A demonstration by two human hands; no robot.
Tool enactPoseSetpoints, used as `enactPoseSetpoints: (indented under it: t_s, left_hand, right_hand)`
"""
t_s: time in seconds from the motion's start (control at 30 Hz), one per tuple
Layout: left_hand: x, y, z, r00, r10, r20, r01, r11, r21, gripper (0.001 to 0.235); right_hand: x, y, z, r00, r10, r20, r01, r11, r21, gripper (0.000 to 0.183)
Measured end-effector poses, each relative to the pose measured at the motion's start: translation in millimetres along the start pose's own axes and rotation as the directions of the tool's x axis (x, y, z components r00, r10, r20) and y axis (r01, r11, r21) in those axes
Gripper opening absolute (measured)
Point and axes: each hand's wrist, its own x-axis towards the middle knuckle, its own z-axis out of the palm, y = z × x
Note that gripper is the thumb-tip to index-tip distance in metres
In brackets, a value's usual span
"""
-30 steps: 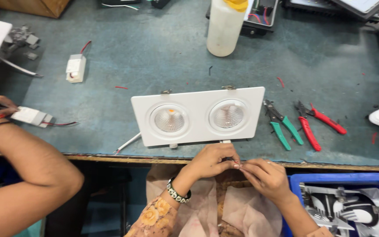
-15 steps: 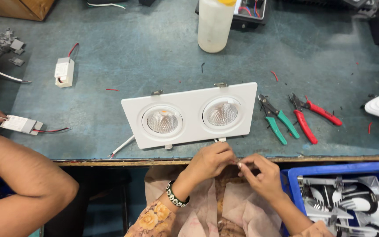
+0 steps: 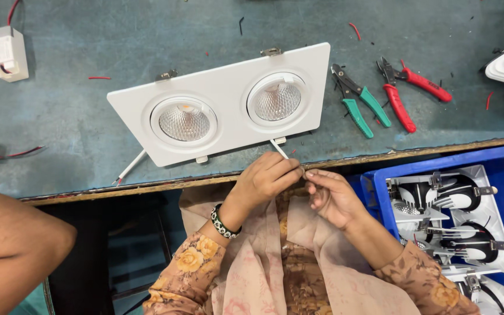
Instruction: The person assembles a dual-head LED light fixture by stripping wires, twisting them together, and securing connections. They use wire strippers and pliers to prepare and join the electrical wires to the light unit.
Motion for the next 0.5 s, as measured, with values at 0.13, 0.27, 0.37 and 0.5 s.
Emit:
enactPoseSetpoints:
  t_s: [0.13,0.27,0.37,0.5]
  left_hand:
    - [2.4,0.2,0.2,1.000,-0.001,-0.012,0.001,1.000,0.022,0.025]
    - [3.2,4.1,0.1,0.998,-0.067,-0.008,0.067,0.998,-0.016,0.023]
    - [6.7,3.3,2.3,0.996,-0.083,-0.020,0.082,0.996,-0.020,0.020]
    - [5.0,3.0,7.2,0.994,-0.103,-0.047,0.101,0.994,-0.042,0.018]
  right_hand:
    - [-6.4,3.2,0.8,0.966,0.187,0.177,-0.239,0.905,0.351,0.017]
    - [-20.9,8.5,7.8,0.972,0.079,0.222,-0.144,0.945,0.294,0.016]
    - [-27.6,-0.4,14.3,0.989,-0.143,0.043,0.145,0.989,-0.039,0.012]
    - [-34.8,-8.0,30.5,0.781,-0.619,0.083,0.418,0.419,-0.806,0.016]
